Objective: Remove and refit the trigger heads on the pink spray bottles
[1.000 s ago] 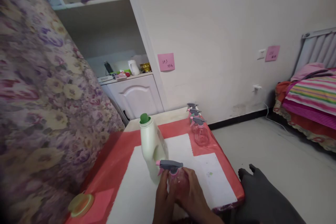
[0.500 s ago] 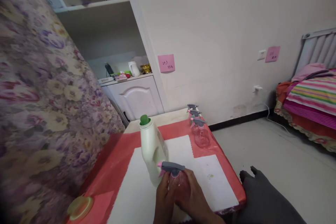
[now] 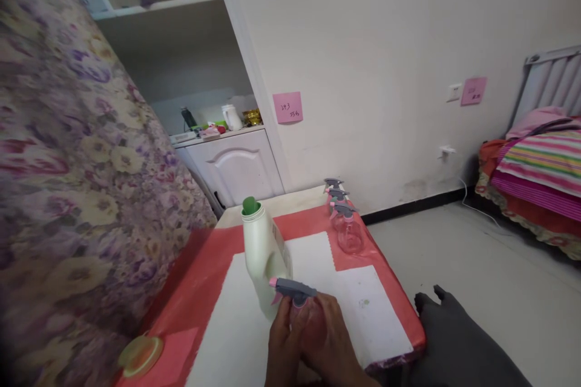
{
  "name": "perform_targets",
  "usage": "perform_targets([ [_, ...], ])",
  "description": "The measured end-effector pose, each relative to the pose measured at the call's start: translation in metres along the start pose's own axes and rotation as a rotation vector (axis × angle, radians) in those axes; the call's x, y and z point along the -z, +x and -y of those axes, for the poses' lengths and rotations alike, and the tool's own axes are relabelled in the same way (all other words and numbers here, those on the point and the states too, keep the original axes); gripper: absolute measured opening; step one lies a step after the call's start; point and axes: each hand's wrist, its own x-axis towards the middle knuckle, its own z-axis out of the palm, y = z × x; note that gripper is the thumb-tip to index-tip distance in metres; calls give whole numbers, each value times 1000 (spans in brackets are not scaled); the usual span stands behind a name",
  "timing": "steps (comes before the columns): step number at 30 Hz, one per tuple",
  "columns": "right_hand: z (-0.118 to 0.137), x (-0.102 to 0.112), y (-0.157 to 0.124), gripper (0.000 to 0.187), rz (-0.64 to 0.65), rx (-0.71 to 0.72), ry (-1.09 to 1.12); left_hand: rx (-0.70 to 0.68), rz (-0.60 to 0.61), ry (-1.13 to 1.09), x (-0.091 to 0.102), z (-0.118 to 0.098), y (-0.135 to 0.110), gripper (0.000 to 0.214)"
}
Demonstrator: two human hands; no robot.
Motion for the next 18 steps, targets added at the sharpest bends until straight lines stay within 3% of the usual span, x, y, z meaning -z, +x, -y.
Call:
perform_targets([
  [4, 6, 4, 3, 55, 54, -59, 76, -18, 119, 5, 6, -11, 0, 38],
  [9, 21, 33, 17, 74, 368, -132, 326, -65, 369, 74, 18, -25, 8, 35],
  [12, 23, 46, 25, 76, 486, -130, 439, -73, 545, 47, 24, -30, 16, 37],
  [15, 19, 46, 27, 74, 516, -147, 478, -41, 629, 3, 28, -33, 23, 37],
  [18, 13, 36, 23, 76, 463, -143, 458, -19, 616, -19, 29, -31, 26, 36],
])
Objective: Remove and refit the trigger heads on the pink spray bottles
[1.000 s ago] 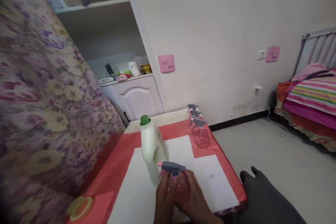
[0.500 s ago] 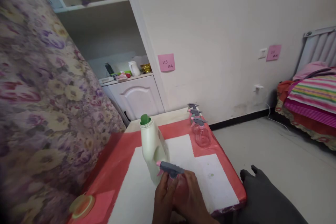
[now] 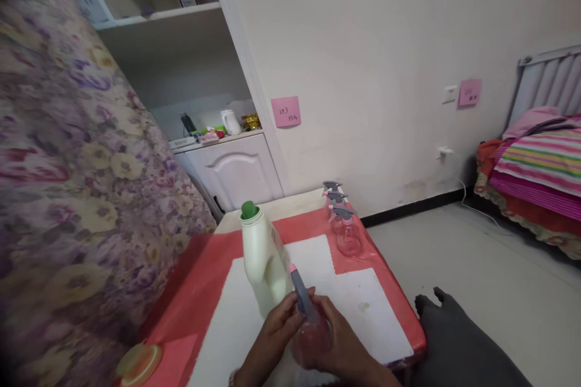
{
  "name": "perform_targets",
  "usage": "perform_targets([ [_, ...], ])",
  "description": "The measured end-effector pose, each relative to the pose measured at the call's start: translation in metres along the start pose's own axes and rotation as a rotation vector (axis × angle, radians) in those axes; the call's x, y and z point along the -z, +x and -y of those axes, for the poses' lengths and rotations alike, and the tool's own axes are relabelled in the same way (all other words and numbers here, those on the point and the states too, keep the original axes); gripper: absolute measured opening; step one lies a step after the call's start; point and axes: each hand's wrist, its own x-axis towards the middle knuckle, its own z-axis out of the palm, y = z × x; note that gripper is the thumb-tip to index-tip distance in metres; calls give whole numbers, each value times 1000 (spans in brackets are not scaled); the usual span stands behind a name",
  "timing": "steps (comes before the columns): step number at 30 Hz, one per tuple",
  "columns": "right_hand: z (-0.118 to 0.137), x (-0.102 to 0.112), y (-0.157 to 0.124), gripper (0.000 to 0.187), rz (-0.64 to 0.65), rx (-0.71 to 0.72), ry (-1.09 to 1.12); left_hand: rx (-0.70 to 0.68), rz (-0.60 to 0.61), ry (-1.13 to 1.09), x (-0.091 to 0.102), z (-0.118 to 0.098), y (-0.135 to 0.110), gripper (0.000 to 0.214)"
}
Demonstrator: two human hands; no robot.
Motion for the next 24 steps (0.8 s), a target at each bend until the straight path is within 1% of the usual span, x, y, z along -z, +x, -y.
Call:
perform_targets([
  [5, -24, -19, 2, 76, -213, 89, -201, 2, -76, -39, 2, 8, -4, 39],
  [8, -33, -27, 3, 78, -296, 131, -302, 29, -138, -38, 3, 10, -10, 39],
  [10, -35, -28, 4, 81, -309, 153, -329, 50, -185, -55, 2, 8, -15, 38],
  [12, -34, -28, 4, 85, -280, 145, -330, 51, -237, -66, 0, 3, -17, 38],
  [16, -26, -26, 4, 87, -236, 81, -319, 21, -334, 32, -6, -11, -13, 34],
  [18, -19, -24, 4, 87, -226, 59, -301, 20, -360, 76, -8, -16, -8, 31],
  [20, -11, -22, 5, 81, -228, 70, -284, 19, -356, 93, -9, -17, -4, 30],
  [22, -3, -21, 7, 65, -244, 109, -277, 10, -348, 107, -8, -17, -2, 31],
  [24, 4, -20, 12, 47, -278, 147, -287, -19, -372, 143, -8, -16, -1, 30],
])
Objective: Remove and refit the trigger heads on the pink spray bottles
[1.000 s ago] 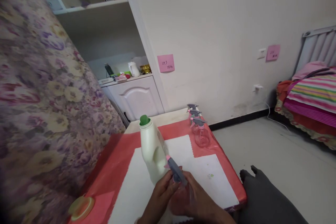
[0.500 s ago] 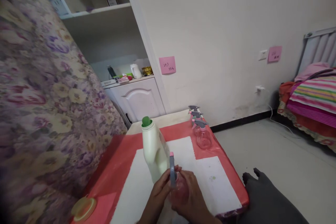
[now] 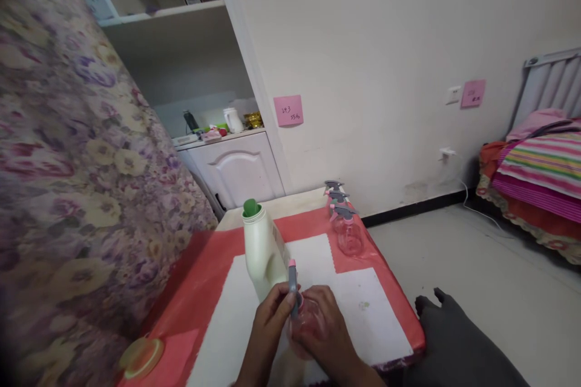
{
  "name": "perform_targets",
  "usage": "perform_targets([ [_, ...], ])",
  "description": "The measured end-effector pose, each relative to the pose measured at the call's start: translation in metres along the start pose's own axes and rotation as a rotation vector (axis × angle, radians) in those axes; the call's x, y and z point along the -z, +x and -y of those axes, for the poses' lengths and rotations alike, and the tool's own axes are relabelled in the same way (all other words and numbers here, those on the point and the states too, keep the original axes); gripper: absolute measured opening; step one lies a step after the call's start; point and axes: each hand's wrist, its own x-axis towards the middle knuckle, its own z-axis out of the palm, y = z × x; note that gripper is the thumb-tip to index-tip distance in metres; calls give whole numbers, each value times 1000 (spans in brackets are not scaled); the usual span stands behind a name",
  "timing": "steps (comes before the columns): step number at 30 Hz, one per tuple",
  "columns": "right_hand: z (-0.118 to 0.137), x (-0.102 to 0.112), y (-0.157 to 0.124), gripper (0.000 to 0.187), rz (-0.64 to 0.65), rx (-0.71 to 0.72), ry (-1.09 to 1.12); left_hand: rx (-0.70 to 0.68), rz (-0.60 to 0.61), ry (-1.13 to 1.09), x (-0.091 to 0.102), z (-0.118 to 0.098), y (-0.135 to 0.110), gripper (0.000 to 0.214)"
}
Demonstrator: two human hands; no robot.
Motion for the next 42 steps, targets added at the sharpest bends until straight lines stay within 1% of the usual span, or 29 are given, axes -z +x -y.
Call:
perform_targets([
  [2, 4, -3, 7, 34, -60, 4, -28, -35, -46, 51, -1, 0, 1, 29],
  [4, 7, -8, 12, 26, -139, -11, -64, -57, -84, 88, -2, 0, 1, 29],
  [6, 8, -13, 16, 17, -198, -19, -93, -66, -96, 95, -4, -1, 0, 28],
  [8, 8, -16, 18, 11, -217, -9, -108, -84, -88, 96, -5, -3, 0, 27],
  [10, 10, -15, 19, 10, -199, 9, -101, -99, -66, 99, -5, -5, 0, 27],
  [12, 11, -10, 20, 9, -147, 31, -72, -105, -49, 96, -5, -7, 0, 27],
  [14, 13, -3, 21, 8, -57, 44, -25, -100, -42, 88, -4, -8, 0, 26],
  [17, 14, 5, 23, 13, 87, 57, 71, -96, -43, 90, -2, -7, 1, 25],
  [19, 15, 5, 24, 16, 127, 50, 123, -98, -40, 92, -2, -6, 2, 24],
  [21, 15, 1, 24, 17, 84, -14, 129, -93, -36, 85, -2, -5, 2, 24],
  [23, 15, -5, 24, 19, -8, -117, 108, -81, -43, 83, -3, -6, 2, 24],
  [25, 16, -9, 24, 18, -63, -174, 98, -72, -57, 89, -4, -7, 1, 24],
  [27, 16, -8, 25, 10, -49, -153, 121, -69, -60, 90, -4, -9, 1, 25],
  [28, 17, -6, 26, 9, -16, -122, 142, -67, -54, 86, -4, -10, 1, 26],
  [31, 19, 2, 27, 13, 134, -12, 230, -66, -41, 74, -3, -11, 1, 27],
  [33, 19, 4, 27, 17, 190, 10, 270, -76, -42, 81, -2, -9, 2, 27],
  [34, 19, 2, 27, 18, 176, -14, 277, -82, -47, 87, -2, -8, 2, 26],
  [36, 18, -3, 26, 22, 90, -118, 269, -84, -53, 99, -2, -5, 2, 25],
  [38, 18, -7, 25, 21, 10, -211, 256, -73, -50, 100, -2, -3, 2, 25],
  [40, 20, -7, 26, 16, 7, -206, 252, -67, -36, 94, -2, -3, 1, 25],
  [42, 24, -3, 27, 15, 77, -126, 264, -68, -31, 88, -2, -4, 1, 26],
])
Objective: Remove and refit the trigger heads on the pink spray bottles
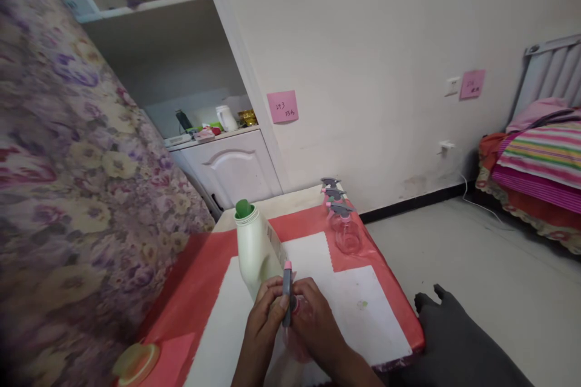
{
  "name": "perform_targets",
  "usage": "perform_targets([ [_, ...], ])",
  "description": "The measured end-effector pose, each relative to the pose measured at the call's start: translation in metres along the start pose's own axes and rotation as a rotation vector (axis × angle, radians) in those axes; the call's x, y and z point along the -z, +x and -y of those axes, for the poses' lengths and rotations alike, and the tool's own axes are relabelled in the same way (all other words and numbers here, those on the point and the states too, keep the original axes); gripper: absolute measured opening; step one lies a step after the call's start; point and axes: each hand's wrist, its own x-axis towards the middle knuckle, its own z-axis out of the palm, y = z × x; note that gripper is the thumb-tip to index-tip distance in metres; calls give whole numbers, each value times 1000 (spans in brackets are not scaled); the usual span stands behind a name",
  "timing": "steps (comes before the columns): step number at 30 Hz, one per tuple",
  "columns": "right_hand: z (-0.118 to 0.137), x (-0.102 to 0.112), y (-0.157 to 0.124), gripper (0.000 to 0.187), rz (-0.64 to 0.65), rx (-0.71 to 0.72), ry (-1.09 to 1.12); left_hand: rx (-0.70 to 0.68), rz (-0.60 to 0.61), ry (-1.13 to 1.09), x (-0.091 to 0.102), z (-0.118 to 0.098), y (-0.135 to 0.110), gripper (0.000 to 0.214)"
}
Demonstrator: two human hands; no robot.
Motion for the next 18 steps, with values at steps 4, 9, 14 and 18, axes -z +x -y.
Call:
perform_targets([
  [4, 5, 3, 0, 21, 95, 65, 35, 6, -9, -4, 0, -2, 0, 28],
  [9, 0, 0, -1, 20, -38, -68, 51, -3, -19, 18, 0, -2, 0, 26],
  [14, 4, 8, 0, 25, 159, 101, 33, 13, -21, -1, 1, -3, 0, 27],
  [18, 1, 1, 1, 27, 30, -40, 83, 14, 0, 11, 0, -4, 0, 27],
])
